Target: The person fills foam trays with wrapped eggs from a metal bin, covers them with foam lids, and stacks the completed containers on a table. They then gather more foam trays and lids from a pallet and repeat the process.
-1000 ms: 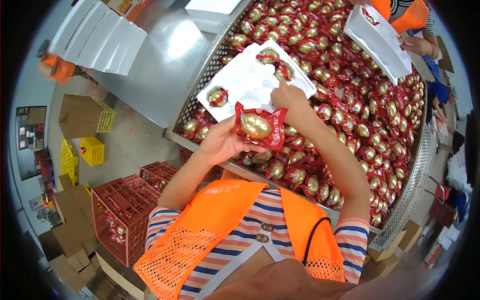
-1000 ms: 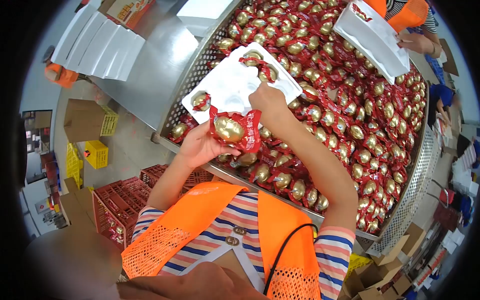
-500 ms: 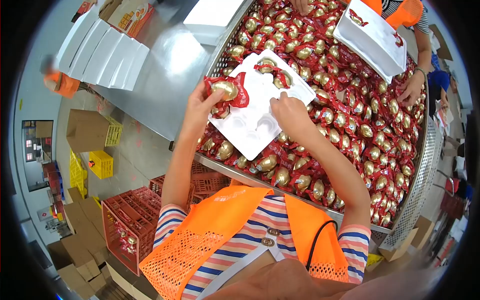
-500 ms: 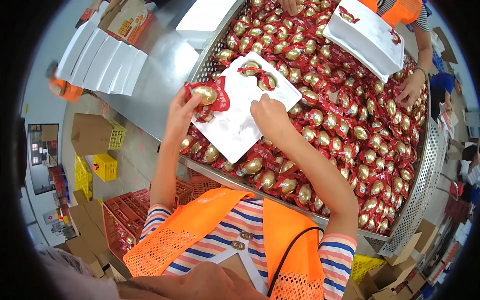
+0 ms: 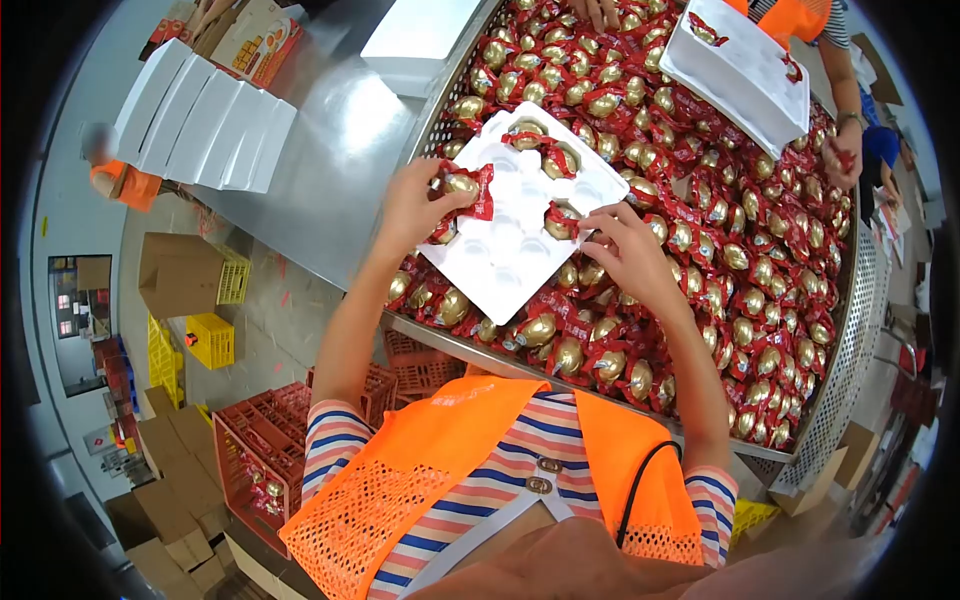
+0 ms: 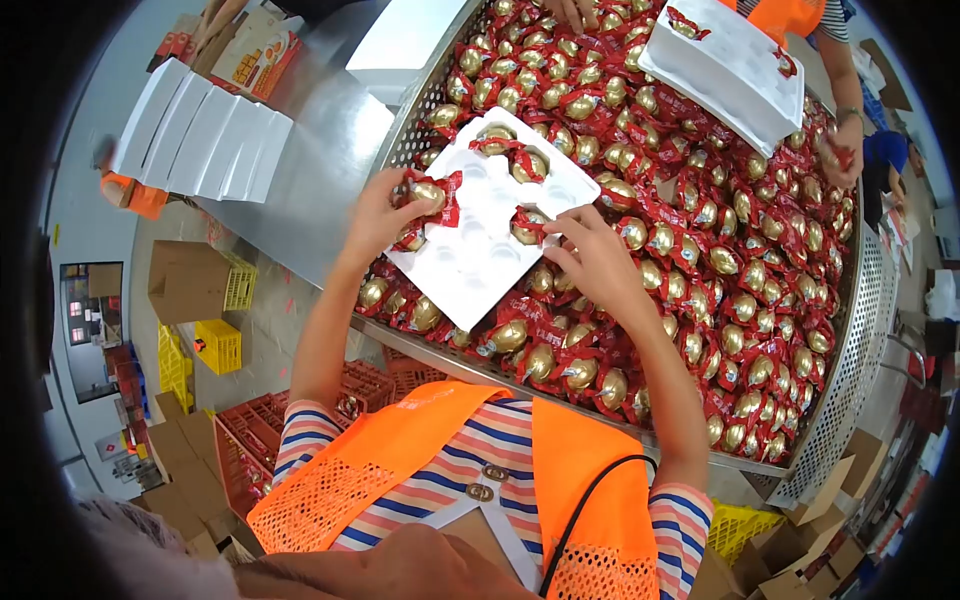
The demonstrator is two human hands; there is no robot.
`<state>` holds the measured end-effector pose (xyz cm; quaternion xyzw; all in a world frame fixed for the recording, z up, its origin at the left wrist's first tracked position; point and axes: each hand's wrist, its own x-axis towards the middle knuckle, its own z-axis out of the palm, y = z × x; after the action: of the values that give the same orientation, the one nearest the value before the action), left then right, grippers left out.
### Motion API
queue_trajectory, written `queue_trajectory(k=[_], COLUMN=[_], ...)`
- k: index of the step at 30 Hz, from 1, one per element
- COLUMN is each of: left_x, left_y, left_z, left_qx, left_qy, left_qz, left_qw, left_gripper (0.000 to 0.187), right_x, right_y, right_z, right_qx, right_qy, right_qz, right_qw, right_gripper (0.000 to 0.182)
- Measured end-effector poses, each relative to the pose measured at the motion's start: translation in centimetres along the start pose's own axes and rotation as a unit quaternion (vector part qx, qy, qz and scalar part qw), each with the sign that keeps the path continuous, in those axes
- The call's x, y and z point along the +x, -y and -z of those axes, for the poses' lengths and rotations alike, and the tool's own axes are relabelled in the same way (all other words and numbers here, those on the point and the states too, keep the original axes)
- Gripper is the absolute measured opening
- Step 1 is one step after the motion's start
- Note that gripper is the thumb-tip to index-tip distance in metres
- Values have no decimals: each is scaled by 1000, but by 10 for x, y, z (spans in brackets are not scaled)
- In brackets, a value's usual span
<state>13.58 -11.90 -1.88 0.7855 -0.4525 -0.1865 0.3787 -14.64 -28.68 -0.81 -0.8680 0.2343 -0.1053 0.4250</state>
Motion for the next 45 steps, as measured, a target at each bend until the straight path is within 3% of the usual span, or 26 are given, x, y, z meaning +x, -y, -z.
queue_trajectory(k=[2, 7, 10, 13, 17, 21, 24, 28, 32, 37, 39, 42, 43, 45], left_x=[-2, -1, 4, 17, 40, 48, 42, 25, 22, 9, 10, 10, 10, 12], left_y=[-11, -38, -35, -19, -22, -24, -27, -36, -30, -19, -18, -19, -19, -21], left_z=[-6, -19, -19, -12, 10, 11, 5, 1, 11, -22, -22, -19, -18, -17], left_qx=[135, 311, 329, 286, 193, 242, 298, 262, 242, 340, 339, 327, 325, 333], left_qy=[-1, 48, 68, 43, 83, 134, 135, 103, 104, 81, 83, 84, 87, 90], left_qz=[-71, -77, -75, -67, -21, -12, -36, -22, -47, -178, -187, -183, -184, -180], left_qw=[988, 946, 939, 955, 977, 961, 944, 959, 964, 920, 918, 923, 924, 921], left_gripper=[38, 37, 36, 39, 50, 51, 49, 44, 38, 21, 21, 20, 20, 21], right_x=[-3, -6, -6, -11, -17, -13, -12, -12, -6, -12, -18, -14, -10, 6], right_y=[3, 7, 9, 6, 1, 4, 6, 9, -5, -23, -41, -61, -63, -69], right_z=[-2, -2, 3, 14, 24, 21, 15, 18, 33, 51, 52, 46, 45, 35], right_qx=[3, -12, -7, -12, -14, 8, 10, -2, 11, -104, -138, -228, -227, -248], right_qy=[-9, -1, -1, -20, -37, -43, -21, -5, -58, -71, -60, -142, -134, -170], right_qz=[12, 24, 21, 18, 7, 14, 24, 17, 22, -47, -74, -70, -98, -20], right_qw=[1000, 1000, 1000, 1000, 999, 999, 999, 1000, 998, 991, 986, 961, 960, 954], right_gripper=[24, 21, 22, 23, 24, 22, 22, 23, 20, 22, 23, 29, 40, 46])
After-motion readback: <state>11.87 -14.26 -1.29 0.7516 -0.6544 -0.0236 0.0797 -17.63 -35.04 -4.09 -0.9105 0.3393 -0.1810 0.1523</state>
